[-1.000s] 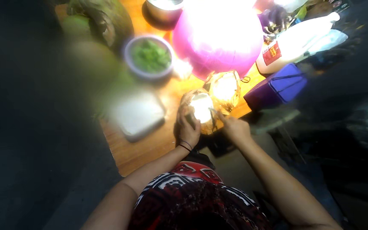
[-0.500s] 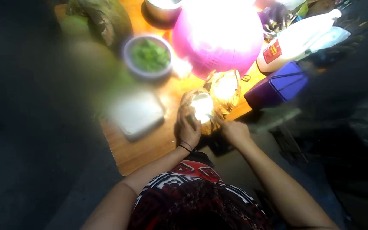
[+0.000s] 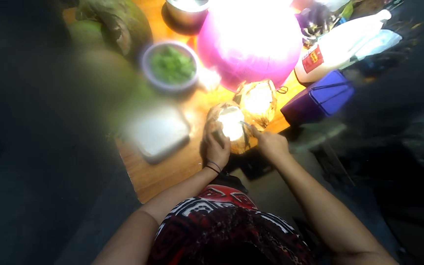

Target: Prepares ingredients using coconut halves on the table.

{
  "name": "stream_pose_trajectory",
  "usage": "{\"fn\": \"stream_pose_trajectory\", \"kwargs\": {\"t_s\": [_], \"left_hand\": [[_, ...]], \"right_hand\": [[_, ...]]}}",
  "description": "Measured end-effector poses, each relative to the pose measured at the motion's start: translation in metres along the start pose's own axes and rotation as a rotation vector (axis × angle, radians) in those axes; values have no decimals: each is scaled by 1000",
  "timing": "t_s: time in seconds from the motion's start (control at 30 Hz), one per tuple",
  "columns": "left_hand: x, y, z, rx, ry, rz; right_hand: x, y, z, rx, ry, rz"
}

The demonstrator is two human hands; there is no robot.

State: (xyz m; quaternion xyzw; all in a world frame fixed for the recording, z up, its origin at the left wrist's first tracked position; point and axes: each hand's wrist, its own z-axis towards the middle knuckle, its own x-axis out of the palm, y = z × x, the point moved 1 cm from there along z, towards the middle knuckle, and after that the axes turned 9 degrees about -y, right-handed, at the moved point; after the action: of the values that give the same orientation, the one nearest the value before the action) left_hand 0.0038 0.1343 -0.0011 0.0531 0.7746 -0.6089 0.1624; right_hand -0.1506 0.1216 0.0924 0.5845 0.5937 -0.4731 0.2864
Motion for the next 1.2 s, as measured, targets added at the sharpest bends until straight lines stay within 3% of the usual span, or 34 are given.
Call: {"fn": "stream_pose_trajectory", "kwargs": {"t_s": [0.2, 0.3, 0.4, 0.57, 0.7, 0.9, 1.03, 1.2], "left_hand": [[2, 2, -3, 16, 2, 25], [0, 1, 1, 8, 2, 33], [-1, 1, 1, 13, -4, 31], [0, 0, -3, 14, 0, 51], [-1, -4, -2, 1, 0, 31], [5, 5, -11, 59, -33, 18], [3, 1, -8, 27, -19, 33], [8, 9, -14, 95, -21, 3]], "right_hand": [[-6, 9, -18, -43, 145, -19], [-18, 8, 0, -4, 39, 25], [-1, 5, 2, -3, -7, 7], [-12, 17, -17, -33, 165, -15], [-16, 13, 4, -4, 36, -31], [-21, 22, -9, -52, 206, 4], [-27, 21, 7, 5, 60, -15], [-12, 28, -12, -20, 203, -11]]}}
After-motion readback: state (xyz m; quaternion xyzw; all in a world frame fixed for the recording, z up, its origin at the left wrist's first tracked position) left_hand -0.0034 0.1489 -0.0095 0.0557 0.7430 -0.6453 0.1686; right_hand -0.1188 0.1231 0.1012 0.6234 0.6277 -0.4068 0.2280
